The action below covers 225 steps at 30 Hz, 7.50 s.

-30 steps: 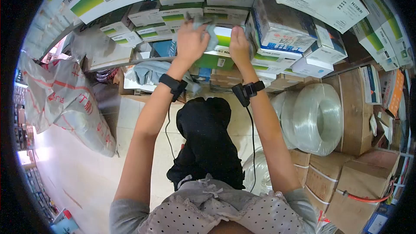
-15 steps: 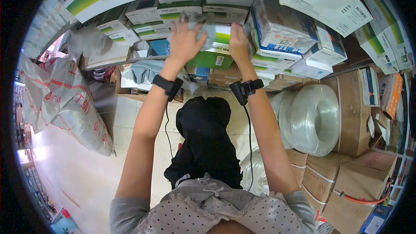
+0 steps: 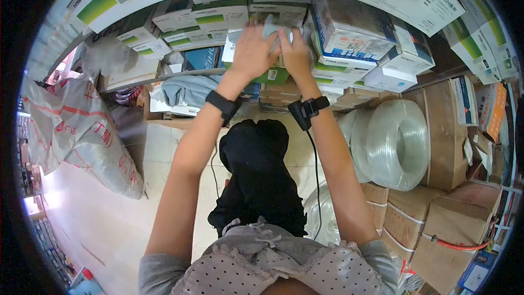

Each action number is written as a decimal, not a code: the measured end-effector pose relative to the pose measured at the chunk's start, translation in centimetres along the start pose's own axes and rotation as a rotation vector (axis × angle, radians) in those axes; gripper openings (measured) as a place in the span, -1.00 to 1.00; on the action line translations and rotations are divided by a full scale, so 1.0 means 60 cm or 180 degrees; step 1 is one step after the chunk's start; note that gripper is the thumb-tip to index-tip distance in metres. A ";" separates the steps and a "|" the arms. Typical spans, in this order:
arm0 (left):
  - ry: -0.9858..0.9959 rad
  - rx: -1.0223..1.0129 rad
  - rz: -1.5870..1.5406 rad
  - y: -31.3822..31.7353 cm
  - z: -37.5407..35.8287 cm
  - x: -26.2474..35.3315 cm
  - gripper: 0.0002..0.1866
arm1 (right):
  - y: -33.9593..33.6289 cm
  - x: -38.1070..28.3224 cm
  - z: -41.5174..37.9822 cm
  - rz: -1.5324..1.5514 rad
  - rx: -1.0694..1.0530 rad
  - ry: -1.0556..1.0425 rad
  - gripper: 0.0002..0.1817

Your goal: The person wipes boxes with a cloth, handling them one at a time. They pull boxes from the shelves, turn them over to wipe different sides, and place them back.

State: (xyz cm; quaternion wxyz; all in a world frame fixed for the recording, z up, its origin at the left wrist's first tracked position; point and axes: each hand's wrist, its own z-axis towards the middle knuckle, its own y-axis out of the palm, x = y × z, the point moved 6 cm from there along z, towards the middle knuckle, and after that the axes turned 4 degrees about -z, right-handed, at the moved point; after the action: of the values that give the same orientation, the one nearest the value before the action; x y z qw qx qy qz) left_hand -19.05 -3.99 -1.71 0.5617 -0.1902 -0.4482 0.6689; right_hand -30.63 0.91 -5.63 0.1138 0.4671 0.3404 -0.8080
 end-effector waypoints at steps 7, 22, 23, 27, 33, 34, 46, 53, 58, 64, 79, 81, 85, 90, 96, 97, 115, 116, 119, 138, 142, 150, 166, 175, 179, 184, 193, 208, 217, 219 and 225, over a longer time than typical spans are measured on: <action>-0.0767 0.0359 0.0353 -0.057 -0.055 -0.115 -0.54 | 0.004 -0.007 0.002 -0.0225 -0.0021 -0.0127 -0.55; -0.0386 -0.0375 0.0124 0.010 0.019 -0.051 -0.50 | 0.006 0.003 0.020 -0.0142 -0.0124 0.0150 -0.43; -0.0407 -0.0234 0.0210 0.009 0.022 -0.069 -0.50 | 0.008 0.006 0.025 -0.0269 -0.0165 0.0227 -0.43; -0.0588 0.0043 0.0464 0.009 0.034 -0.123 -0.53 | 0.014 0.002 0.046 -0.0477 -0.0291 0.0220 -0.39; -0.0775 -0.0036 0.0744 0.019 0.044 -0.137 -0.51 | 0.017 0.003 0.053 -0.0760 -0.0641 0.0519 -0.32; -0.0871 -0.0159 0.0838 0.023 0.051 -0.142 -0.51 | 0.020 0.007 0.057 -0.0846 -0.0711 0.0596 -0.30; -0.0319 0.0048 0.0267 0.004 0.054 -0.132 -0.59 | 0.013 -0.026 0.072 -0.0877 -0.0877 0.0341 -0.30; -0.0429 -0.0254 -0.1034 -0.008 0.058 -0.115 -0.57 | 0.012 -0.016 0.072 -0.0716 0.0458 -0.0896 -0.55; -0.0888 -0.0380 -0.1125 -0.016 0.063 -0.128 -0.63 | 0.020 -0.117 0.031 -0.0964 -0.0180 -0.1821 -0.58; -0.0265 0.0190 -0.0601 -0.004 0.054 -0.145 -0.68 | 0.049 -0.133 0.026 -0.1185 -0.0384 -0.1698 -0.46; -0.0161 -0.0092 0.0181 0.038 0.066 -0.152 -0.51 | -0.017 -0.051 0.034 -0.0899 0.0550 -0.1408 -0.81; -0.0124 -0.0190 0.0196 0.041 0.063 -0.144 -0.45 | -0.021 -0.029 0.027 -0.0068 0.0809 -0.1344 -0.82; -0.0627 -0.0486 -0.0267 0.016 0.059 -0.122 -0.38 | -0.011 0.043 -0.018 0.1040 0.0946 -0.0221 -0.79; -0.0792 -0.0703 -0.0067 0.000 0.060 -0.104 -0.38 | 0.045 0.166 -0.084 0.0909 0.0540 0.0710 -0.66; -0.0667 -0.0659 0.0031 0.019 0.060 -0.120 -0.49 | 0.063 0.189 -0.076 0.2514 0.0902 0.0919 -0.65; -0.0689 -0.0658 0.0004 0.018 0.055 -0.115 -0.50 | 0.035 0.134 -0.071 0.2240 0.0808 0.0846 -0.64; -0.0463 -0.0722 0.0329 0.033 0.056 -0.127 -0.51 | 0.093 0.232 -0.069 0.1760 0.0250 0.0699 -0.70; -0.0519 -0.0781 0.0260 0.034 0.058 -0.128 -0.51 | 0.081 0.206 -0.062 0.1991 0.0321 0.0611 -0.70; -0.0458 -0.0693 0.0199 0.036 0.057 -0.128 -0.50 | 0.024 0.093 -0.042 0.1553 0.0273 0.0413 -0.56; -0.0844 -0.0951 0.0363 0.057 0.075 -0.155 -0.49 | 0.074 0.207 -0.077 0.1740 0.0091 0.0815 -0.42; -0.0919 -0.1103 0.0299 0.047 0.077 -0.150 -0.48 | 0.018 0.078 -0.038 0.2409 0.0245 0.0577 -0.44; -0.0593 -0.0975 0.0151 0.047 0.078 -0.165 -0.54 | 0.001 -0.095 -0.038 -0.1521 0.0736 -0.1447 -0.65; -0.0775 -0.0593 -0.0282 0.058 0.088 -0.194 -0.55 | 0.110 0.041 -0.152 -0.2120 0.0246 -0.2230 -0.51; -0.0747 -0.0770 0.0122 0.071 0.091 -0.195 -0.57 | 0.067 0.023 -0.122 -0.2494 -0.0696 -0.3624 -0.49; -0.0749 -0.0808 -0.0010 0.098 0.097 -0.223 -0.55 | 0.083 -0.047 -0.094 -0.2165 -0.0694 -0.3312 -0.49; -0.1015 -0.1003 0.0048 0.084 0.098 -0.215 -0.55 | 0.170 0.021 -0.128 -0.1717 -0.1344 -0.3406 -0.48; -0.0857 -0.0996 0.0071 0.054 0.087 -0.179 -0.52 | 0.110 0.084 -0.153 -0.2012 -0.2189 -0.3503 -0.33; -0.0934 -0.0785 0.0016 0.079 0.090 -0.213 -0.50 | 0.135 -0.027 -0.106 -0.2245 -0.1069 -0.3527 -0.43; -0.0974 -0.1091 0.0249 0.060 0.092 -0.183 -0.54 | 0.067 0.096 -0.145 -0.2674 -0.1933 -0.3580 -0.36; -0.0768 -0.1136 0.0229 0.045 0.091 -0.166 -0.55 | 0.047 0.093 -0.137 -0.2711 -0.1532 -0.3740 -0.37; -0.0869 -0.0827 0.0024 0.057 0.094 -0.187 -0.58 | 0.050 -0.047 -0.078 -0.2611 -0.0417 -0.3454 -0.42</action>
State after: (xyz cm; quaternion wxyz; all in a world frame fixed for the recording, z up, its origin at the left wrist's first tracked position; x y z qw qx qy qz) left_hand -21.97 -16.41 -4.36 0.4639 -0.1703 -0.6021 0.6271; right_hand -24.40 1.38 -6.17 -0.0190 -0.1788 0.4329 -0.8833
